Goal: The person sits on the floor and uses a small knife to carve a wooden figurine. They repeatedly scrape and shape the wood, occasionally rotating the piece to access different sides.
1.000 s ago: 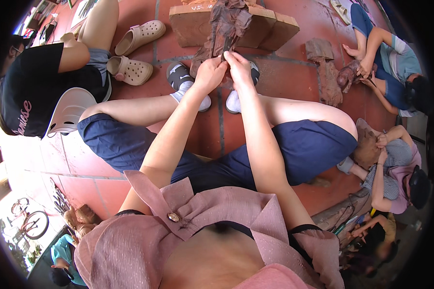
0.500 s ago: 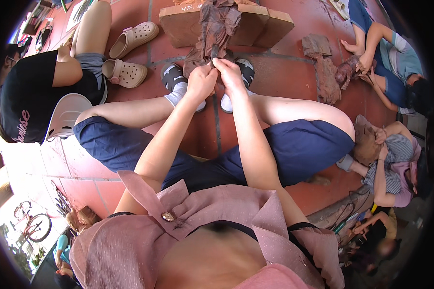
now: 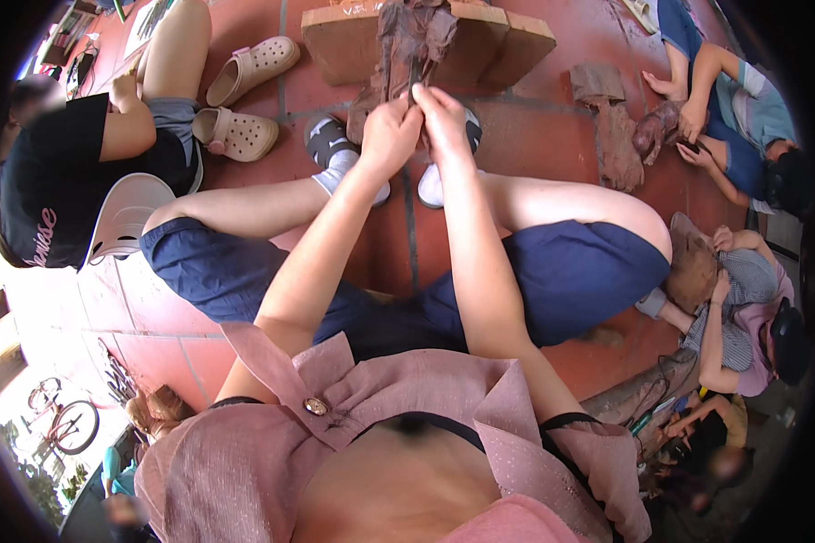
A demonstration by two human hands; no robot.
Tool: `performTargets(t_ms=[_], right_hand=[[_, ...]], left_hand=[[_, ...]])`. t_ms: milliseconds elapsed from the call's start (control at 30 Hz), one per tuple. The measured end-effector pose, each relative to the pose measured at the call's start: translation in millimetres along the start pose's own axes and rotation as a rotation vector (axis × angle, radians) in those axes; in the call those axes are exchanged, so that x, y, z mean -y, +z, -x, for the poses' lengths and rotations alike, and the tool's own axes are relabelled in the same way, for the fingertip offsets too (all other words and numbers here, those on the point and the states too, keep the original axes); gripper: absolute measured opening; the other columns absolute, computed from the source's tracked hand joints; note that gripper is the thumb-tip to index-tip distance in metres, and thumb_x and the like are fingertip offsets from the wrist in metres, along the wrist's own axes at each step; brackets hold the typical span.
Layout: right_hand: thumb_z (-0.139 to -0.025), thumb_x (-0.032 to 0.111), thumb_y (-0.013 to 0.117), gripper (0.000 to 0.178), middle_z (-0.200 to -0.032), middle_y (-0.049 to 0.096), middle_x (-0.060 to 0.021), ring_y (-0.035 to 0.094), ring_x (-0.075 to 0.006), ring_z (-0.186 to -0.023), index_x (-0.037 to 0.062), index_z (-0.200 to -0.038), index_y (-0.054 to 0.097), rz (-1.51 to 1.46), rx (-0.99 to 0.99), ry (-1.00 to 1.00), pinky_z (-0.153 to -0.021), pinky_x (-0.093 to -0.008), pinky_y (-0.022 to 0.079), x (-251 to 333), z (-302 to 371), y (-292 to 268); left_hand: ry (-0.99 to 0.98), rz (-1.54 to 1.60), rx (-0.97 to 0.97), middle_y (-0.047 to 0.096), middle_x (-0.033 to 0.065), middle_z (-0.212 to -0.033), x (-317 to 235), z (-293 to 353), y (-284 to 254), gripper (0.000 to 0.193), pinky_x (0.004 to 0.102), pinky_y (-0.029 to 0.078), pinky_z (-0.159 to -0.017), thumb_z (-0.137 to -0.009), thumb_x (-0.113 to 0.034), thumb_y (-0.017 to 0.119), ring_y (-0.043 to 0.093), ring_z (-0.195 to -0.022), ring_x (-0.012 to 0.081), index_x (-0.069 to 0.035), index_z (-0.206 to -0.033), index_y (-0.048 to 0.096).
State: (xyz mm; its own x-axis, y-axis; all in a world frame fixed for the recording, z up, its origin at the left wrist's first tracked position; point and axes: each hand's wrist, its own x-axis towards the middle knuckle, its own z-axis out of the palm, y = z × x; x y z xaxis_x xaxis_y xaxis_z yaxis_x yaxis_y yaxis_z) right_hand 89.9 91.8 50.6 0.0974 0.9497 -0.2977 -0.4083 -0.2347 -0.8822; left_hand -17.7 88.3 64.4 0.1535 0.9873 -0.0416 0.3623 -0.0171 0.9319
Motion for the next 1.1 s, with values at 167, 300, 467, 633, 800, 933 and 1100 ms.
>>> performTargets(t_ms=[167,300,467,633,800,933,1100], right_hand=[[-0.089,0.022,0.063,0.021,-0.065,0.056,0.0023,0.047,-0.0065,-0.053,0.0026,-0.084,0.067,-0.061,-0.106,-0.019,-0.046,-0.0239,0.037,-30.2,-4.2,-4.5],[-0.09,0.024,0.063,0.023,-0.064,0.056,0.0019,0.047,-0.0062,-0.052,0.0019,-0.083,0.067,-0.026,-0.055,0.003,-0.045,-0.0236,0.037,-20.5,2.2,0.2],[-0.092,0.024,0.06,0.025,-0.066,0.057,0.0009,0.048,-0.0063,-0.056,0.0028,-0.081,0.065,-0.002,-0.016,-0.055,-0.049,-0.0242,0.038,-13.9,-1.5,1.1],[-0.091,0.025,0.061,0.026,-0.059,0.054,-0.001,0.045,-0.0096,-0.041,0.0028,-0.077,0.062,0.03,-0.039,0.134,-0.037,-0.0266,0.035,-36.6,15.7,5.3],[-0.094,0.021,0.057,0.024,-0.063,0.057,-0.0027,0.05,-0.0097,-0.048,0.0015,-0.08,0.061,-0.06,-0.001,0.063,-0.042,-0.0252,0.038,-45.4,20.1,16.3],[-0.095,0.019,0.055,0.023,-0.072,0.062,-0.0049,0.055,-0.0094,-0.058,0.0003,-0.084,0.063,-0.092,0.007,0.023,-0.05,-0.024,0.043,-47.5,9.4,8.9],[-0.095,0.021,0.056,0.024,-0.077,0.063,-0.0031,0.056,-0.0096,-0.064,-0.0001,-0.087,0.065,-0.077,-0.051,-0.021,-0.057,-0.0255,0.045,-32.2,5.2,12.4]], left_hand=[[-0.191,0.102,0.131,0.059,0.0107,-0.056,9.1,9.8,2.6,0.03,0.0327,0.047,-0.045,-0.091,-0.022,0.048,0.059,-0.044,0.0182,0.002,-0.081,0.061],[-0.128,0.125,0.06,0.06,0.0122,-0.057,6.2,11.7,2.4,0.029,0.0339,0.048,-0.048,-0.09,-0.021,0.048,0.061,-0.048,0.0204,0.003,-0.08,0.06],[-0.055,0.098,0.099,0.057,0.005,-0.056,9.3,2.7,-1.9,0.03,0.0266,0.04,-0.039,-0.095,-0.021,0.047,0.052,-0.042,0.0126,0.0,-0.076,0.057],[-0.324,0.187,0.15,0.058,0.005,-0.058,11.3,29.8,-13.7,0.026,0.0248,0.04,-0.039,-0.094,-0.02,0.048,0.051,-0.043,0.0113,-0.001,-0.08,0.06],[-0.33,0.253,0.128,0.058,0.0054,-0.058,0.8,43.9,-31.3,0.025,0.0244,0.04,-0.039,-0.095,-0.02,0.048,0.05,-0.042,0.0107,-0.001,-0.084,0.061],[-0.301,0.273,0.083,0.057,0.0056,-0.057,17.9,40.4,-20.8,0.025,0.0261,0.04,-0.039,-0.094,-0.021,0.05,0.051,-0.042,0.0119,0.001,-0.088,0.061],[-0.121,0.1,0.02,0.054,0.0031,-0.054,40.8,25.9,-5.7,0.024,0.0246,0.039,-0.039,-0.094,-0.021,0.048,0.05,-0.043,0.0103,-0.001,-0.085,0.059]])
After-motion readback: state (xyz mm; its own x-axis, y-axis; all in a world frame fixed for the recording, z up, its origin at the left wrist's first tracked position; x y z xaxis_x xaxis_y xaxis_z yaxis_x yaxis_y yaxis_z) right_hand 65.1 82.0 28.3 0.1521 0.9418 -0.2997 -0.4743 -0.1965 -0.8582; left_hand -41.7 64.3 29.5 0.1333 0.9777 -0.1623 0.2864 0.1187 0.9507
